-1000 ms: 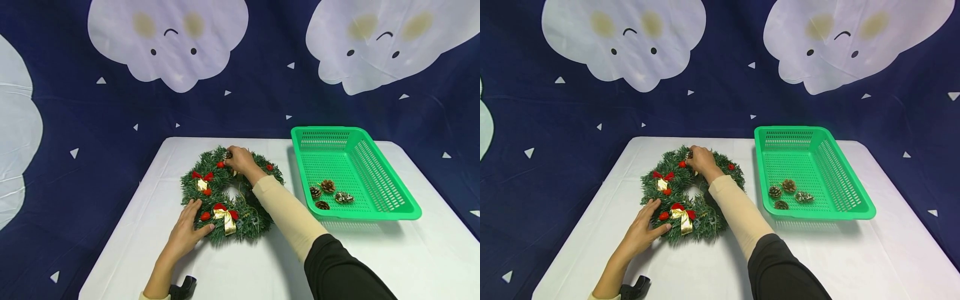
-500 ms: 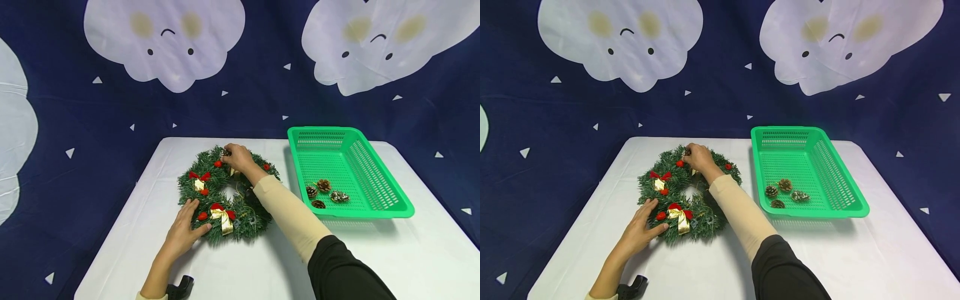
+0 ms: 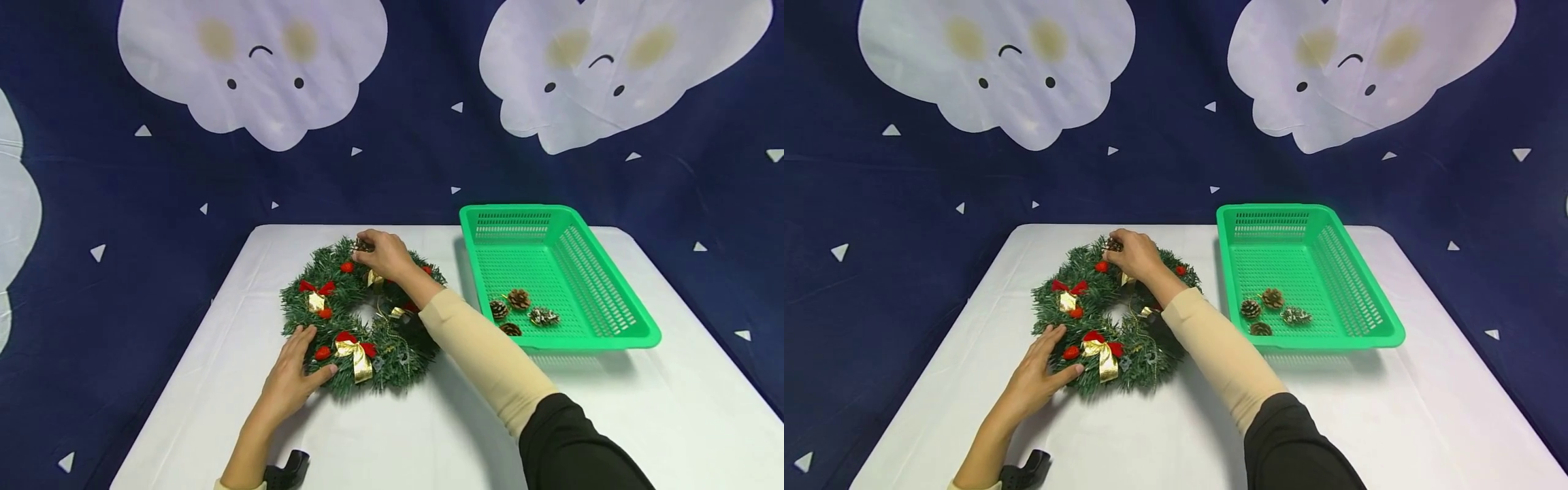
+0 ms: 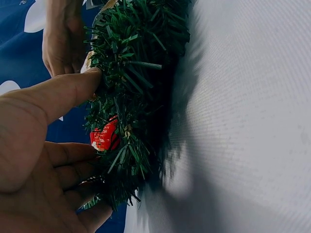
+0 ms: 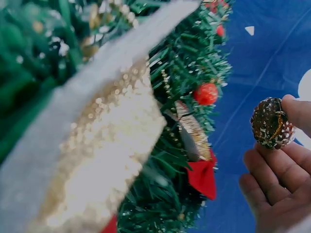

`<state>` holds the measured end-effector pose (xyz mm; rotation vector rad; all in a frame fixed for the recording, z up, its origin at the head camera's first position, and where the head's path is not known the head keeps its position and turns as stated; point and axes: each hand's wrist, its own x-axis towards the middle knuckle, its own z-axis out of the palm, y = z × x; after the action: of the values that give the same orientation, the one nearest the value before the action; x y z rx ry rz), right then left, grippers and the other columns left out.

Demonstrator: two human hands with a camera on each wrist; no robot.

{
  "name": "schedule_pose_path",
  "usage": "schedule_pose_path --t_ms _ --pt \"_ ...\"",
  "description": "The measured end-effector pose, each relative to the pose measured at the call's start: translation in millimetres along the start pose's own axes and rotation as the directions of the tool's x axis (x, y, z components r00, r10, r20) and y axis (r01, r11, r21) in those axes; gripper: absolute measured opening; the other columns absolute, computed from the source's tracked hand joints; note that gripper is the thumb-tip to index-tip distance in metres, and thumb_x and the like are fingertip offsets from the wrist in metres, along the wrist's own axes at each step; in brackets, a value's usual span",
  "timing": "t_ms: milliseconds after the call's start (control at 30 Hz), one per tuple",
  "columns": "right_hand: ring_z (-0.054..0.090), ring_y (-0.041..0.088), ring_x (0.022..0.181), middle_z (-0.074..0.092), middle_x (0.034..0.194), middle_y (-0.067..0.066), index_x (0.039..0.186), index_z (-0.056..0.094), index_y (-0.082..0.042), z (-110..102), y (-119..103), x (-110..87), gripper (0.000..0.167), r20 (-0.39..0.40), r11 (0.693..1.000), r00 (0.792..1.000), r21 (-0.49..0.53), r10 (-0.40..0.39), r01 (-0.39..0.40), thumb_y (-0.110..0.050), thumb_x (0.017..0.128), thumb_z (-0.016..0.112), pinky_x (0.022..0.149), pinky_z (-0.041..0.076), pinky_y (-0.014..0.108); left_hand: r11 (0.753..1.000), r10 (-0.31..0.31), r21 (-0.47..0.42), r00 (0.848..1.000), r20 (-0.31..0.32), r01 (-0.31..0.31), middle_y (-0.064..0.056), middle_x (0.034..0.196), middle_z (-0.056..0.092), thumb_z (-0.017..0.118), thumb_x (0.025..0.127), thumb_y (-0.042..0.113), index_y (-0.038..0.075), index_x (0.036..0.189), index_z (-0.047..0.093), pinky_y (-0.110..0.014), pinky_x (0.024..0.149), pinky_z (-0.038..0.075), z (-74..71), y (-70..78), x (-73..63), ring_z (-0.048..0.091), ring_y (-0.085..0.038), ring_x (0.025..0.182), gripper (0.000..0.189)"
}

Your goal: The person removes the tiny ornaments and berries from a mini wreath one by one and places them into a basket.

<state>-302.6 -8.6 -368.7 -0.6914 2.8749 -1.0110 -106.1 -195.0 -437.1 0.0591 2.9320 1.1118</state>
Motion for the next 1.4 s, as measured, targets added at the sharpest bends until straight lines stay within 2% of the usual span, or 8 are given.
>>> schedule_pose_path --t_ms 467,667,967,1167,1400 --pt "0.056 0.02 0.123 0.059 0.133 0.002 0.136 0.051 -0.019 -14.9 -6.9 -24.6 0.051 -0.01 0.995 1.0 0.103 0.005 -0.004 -0.038 0.09 0.063 0.102 0.045 0.041 1.0 0.0 0.002 1.0 -0.004 0.0 -0.017 0.157 0.02 0.069 0.084 0.039 0.006 0.149 0.026 -0.064 0.111 0.019 -1.2 -1.7 -0.8 0.012 -0.037 0.146 0.085" --pt "0.055 0.02 0.124 0.059 0.132 0.001 0.135 0.051 -0.021 -19.3 -5.8 -37.9 0.051 -0.018 0.986 1.0 0.165 0.018 -0.015 -0.037 0.089 0.064 0.098 0.047 0.034 1.0 -0.001 0.001 1.0 -0.002 0.001 -0.017 0.157 0.021 0.07 0.084 0.037 0.006 0.149 0.026 -0.063 0.112 0.02 0.0 -2.0 -0.5 0.012 -0.036 0.147 0.084" --pt "0.055 0.021 0.124 0.06 0.132 0.001 0.134 0.053 -0.025 -28.4 -2.2 -52.2 0.051 -0.058 0.978 0.998 0.21 0.034 -0.021 -0.041 0.087 0.066 0.099 0.047 0.041 1.0 -0.004 -0.003 1.0 0.005 0.004 -0.017 0.157 0.019 0.069 0.084 0.039 0.007 0.15 0.025 -0.064 0.111 0.019 0.1 -1.0 -0.5 0.011 -0.036 0.147 0.085" --pt "0.056 0.022 0.122 0.06 0.132 0.002 0.133 0.053 -0.026 -37.7 2.6 -65.8 0.051 -0.101 0.97 0.993 0.241 0.064 -0.038 -0.041 0.086 0.066 0.1 0.047 0.043 1.0 -0.008 -0.001 1.0 0.007 0.008 -0.017 0.157 0.018 0.069 0.084 0.039 0.007 0.15 0.025 -0.064 0.111 0.019 0.3 -0.2 -0.1 0.01 -0.036 0.147 0.085" --pt "0.057 0.026 0.121 0.061 0.13 0.005 0.131 0.056 -0.023 -48.4 11.7 -82.3 0.048 -0.198 0.966 0.979 0.258 0.052 0.001 -0.036 0.086 0.068 0.101 0.045 0.046 1.0 -0.005 -0.003 1.0 0.004 0.005 -0.017 0.158 0.018 0.068 0.084 0.041 0.008 0.15 0.024 -0.064 0.111 0.018 0.1 -0.8 0.1 0.011 -0.036 0.147 0.085"
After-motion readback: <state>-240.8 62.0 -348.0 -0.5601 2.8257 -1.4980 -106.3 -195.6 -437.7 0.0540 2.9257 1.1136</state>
